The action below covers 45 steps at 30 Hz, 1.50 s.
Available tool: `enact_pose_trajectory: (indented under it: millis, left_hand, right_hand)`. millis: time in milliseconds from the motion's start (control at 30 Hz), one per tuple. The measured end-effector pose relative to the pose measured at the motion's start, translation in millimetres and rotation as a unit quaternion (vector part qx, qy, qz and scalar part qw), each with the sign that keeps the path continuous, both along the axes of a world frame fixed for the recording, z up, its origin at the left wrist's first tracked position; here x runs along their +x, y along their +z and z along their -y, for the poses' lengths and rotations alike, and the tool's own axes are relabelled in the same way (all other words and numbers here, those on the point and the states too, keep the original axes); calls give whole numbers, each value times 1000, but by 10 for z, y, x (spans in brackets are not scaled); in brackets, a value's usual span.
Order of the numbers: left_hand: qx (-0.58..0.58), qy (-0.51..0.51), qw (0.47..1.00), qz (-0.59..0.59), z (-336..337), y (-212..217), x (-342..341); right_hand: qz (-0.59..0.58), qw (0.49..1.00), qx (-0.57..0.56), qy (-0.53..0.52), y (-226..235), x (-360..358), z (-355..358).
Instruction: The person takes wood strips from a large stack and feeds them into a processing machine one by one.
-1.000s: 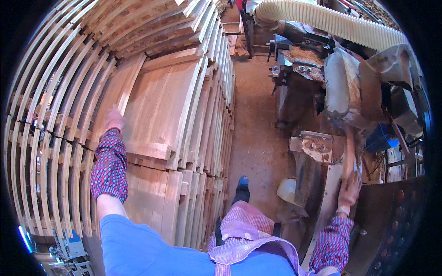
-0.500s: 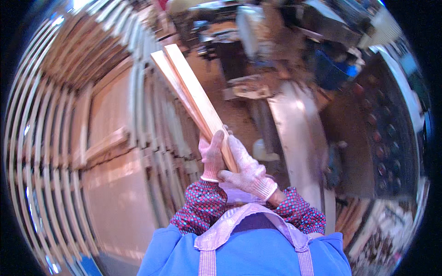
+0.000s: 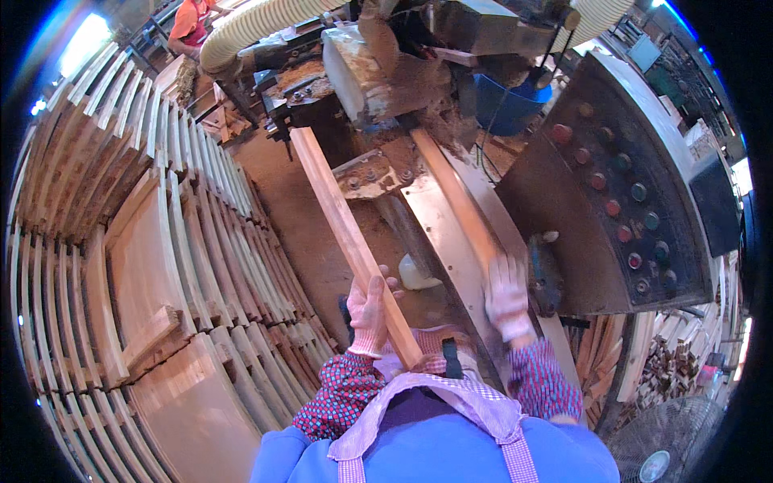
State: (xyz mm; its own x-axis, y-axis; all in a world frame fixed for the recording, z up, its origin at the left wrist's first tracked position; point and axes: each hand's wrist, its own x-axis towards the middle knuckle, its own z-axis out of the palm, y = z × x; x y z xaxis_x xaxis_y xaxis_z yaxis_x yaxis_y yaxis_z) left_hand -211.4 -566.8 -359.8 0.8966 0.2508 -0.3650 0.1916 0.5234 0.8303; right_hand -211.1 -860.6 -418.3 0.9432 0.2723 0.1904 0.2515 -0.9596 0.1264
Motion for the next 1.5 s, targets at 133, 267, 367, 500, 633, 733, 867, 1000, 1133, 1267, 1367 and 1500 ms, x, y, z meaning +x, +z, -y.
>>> enact_pose_trajectory:
  millis: [133,267,367,500,633,733,867,1000,1133,1267,1367,1500]
  left_hand:
    - [47,22,999,-5,-141,-3,53]
    - [48,64,996,38,-167,-117,249]
    - [12,66,997,33,-218,-168,337]
    - [121,-5,985,120,-128,-428,326]
    - [391,-111,908,105,-476,120,93]
    - [705,68,673,213,-1826,539,239]
    - [763,173,620,-56,-3911,1094,306]
    - [838,113,330,-419,-5923,1325,-61]
    - [770,78,302,-557,-6236,1493,-112]
    - [746,52,318,-583,-6522,1347,-327]
    - [729,80,328,-596,-6895,1207,-577]
    - [675,57,572,-463,-6029,1800,-359]
  right_hand:
    - [-69,996,42,-24,152,1442,-290]
    - [96,990,98,22,-59,1912,-415]
    - [-80,889,448,59,62,1472,-1003]
    - [-331,779,518,124,836,154,-1598]
    - [-219,802,556,-12,432,-538,-1136]
    - [-178,855,469,-131,222,-1118,-401]
    - [-94,887,416,-179,-352,-1645,313]
    - [-50,979,189,-67,-1,-820,-74]
    - [-35,999,6,-14,-200,592,-107]
    - [-12,999,-24,24,-247,1740,-256]
    - [10,999,-17,32,-332,2135,-402]
    - [54,981,184,20,-176,2463,-968]
